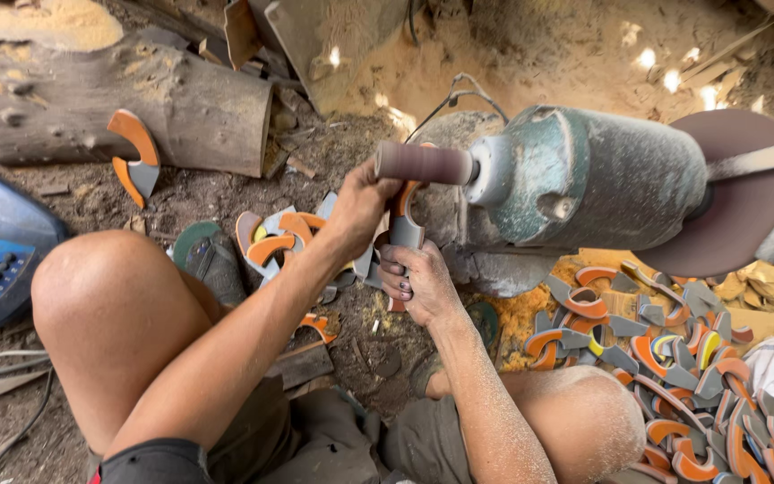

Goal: The person sits on the ground and uses a bench grinder to smooth the edges of small, curved wooden pieces. They handle the pieces one at a time, pressing them against the rotating grinding wheel and rotating them to work different sides.

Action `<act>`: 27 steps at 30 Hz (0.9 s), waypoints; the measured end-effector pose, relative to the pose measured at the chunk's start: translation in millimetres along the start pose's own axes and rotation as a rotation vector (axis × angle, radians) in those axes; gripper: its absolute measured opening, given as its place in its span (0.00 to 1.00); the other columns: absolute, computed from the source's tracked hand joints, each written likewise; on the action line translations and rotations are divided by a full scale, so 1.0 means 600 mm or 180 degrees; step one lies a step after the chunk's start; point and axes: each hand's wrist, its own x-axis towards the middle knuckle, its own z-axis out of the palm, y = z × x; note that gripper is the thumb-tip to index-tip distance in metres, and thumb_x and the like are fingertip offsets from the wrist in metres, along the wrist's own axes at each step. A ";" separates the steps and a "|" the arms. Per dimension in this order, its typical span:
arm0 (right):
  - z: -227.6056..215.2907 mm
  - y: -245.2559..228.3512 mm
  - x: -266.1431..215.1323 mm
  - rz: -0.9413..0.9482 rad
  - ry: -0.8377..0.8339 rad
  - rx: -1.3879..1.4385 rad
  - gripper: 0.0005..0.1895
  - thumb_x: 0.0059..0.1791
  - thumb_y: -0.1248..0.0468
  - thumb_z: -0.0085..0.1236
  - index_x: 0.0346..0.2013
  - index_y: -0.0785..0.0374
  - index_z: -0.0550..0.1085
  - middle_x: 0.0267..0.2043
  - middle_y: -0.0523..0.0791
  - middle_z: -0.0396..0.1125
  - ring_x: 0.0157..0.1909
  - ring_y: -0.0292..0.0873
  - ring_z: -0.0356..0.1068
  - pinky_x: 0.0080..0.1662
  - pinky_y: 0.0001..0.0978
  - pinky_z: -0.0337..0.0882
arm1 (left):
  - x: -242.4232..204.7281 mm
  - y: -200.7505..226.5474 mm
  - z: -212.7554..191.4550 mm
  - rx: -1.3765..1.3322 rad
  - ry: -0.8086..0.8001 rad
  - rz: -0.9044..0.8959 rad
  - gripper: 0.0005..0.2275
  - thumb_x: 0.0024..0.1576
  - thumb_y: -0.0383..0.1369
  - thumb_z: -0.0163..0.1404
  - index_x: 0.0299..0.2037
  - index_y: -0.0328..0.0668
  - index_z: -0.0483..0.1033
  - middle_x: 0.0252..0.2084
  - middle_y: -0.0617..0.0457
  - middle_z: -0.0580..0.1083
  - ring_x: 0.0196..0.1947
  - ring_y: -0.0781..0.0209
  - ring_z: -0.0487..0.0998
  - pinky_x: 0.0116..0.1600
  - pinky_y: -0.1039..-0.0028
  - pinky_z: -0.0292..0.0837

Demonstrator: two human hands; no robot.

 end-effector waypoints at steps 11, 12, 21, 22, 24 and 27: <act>0.003 -0.035 0.059 -0.0809 0.0222 -0.0215 0.10 0.52 0.69 0.51 0.26 0.60 0.65 0.23 0.38 0.55 0.19 0.29 0.53 0.21 0.24 0.53 | 0.017 0.002 0.006 -0.0074 -0.0279 -0.0231 0.08 0.63 0.29 0.52 0.47 0.31 0.79 0.37 0.46 0.79 0.28 0.62 0.74 0.33 0.70 0.74; 0.006 -0.035 0.063 -0.0848 0.0307 -0.0222 0.10 0.51 0.69 0.51 0.26 0.60 0.66 0.23 0.38 0.55 0.18 0.30 0.53 0.21 0.25 0.53 | 0.023 0.003 0.009 -0.0240 -0.0297 -0.0183 0.09 0.61 0.29 0.53 0.49 0.33 0.78 0.38 0.48 0.79 0.31 0.65 0.76 0.38 0.73 0.77; 0.004 -0.033 0.082 -0.0893 0.0249 0.0050 0.09 0.53 0.68 0.52 0.29 0.60 0.64 0.25 0.38 0.55 0.20 0.29 0.52 0.23 0.24 0.54 | 0.042 0.014 0.002 -0.0421 -0.0688 -0.0082 0.12 0.61 0.31 0.55 0.52 0.34 0.77 0.40 0.54 0.79 0.38 0.69 0.79 0.46 0.78 0.80; 0.003 -0.033 0.084 -0.0892 0.0232 0.0070 0.10 0.53 0.69 0.52 0.29 0.60 0.64 0.25 0.38 0.55 0.20 0.29 0.52 0.23 0.24 0.54 | 0.042 0.015 0.001 -0.0439 -0.0707 -0.0036 0.12 0.62 0.32 0.55 0.52 0.33 0.77 0.40 0.54 0.78 0.39 0.70 0.79 0.48 0.79 0.79; 0.003 -0.030 0.083 -0.0879 0.0194 0.0115 0.11 0.54 0.69 0.52 0.28 0.60 0.63 0.25 0.38 0.54 0.20 0.30 0.52 0.23 0.24 0.53 | 0.040 0.015 0.000 -0.0398 -0.0792 -0.0016 0.11 0.62 0.31 0.56 0.50 0.31 0.76 0.39 0.54 0.78 0.37 0.69 0.77 0.45 0.78 0.78; 0.004 -0.032 0.083 -0.0877 0.0203 0.0054 0.10 0.54 0.69 0.51 0.29 0.60 0.63 0.25 0.38 0.53 0.20 0.30 0.52 0.23 0.25 0.53 | 0.042 0.019 0.001 -0.0348 -0.0765 -0.0007 0.11 0.62 0.31 0.56 0.48 0.31 0.77 0.38 0.54 0.78 0.36 0.69 0.77 0.44 0.78 0.78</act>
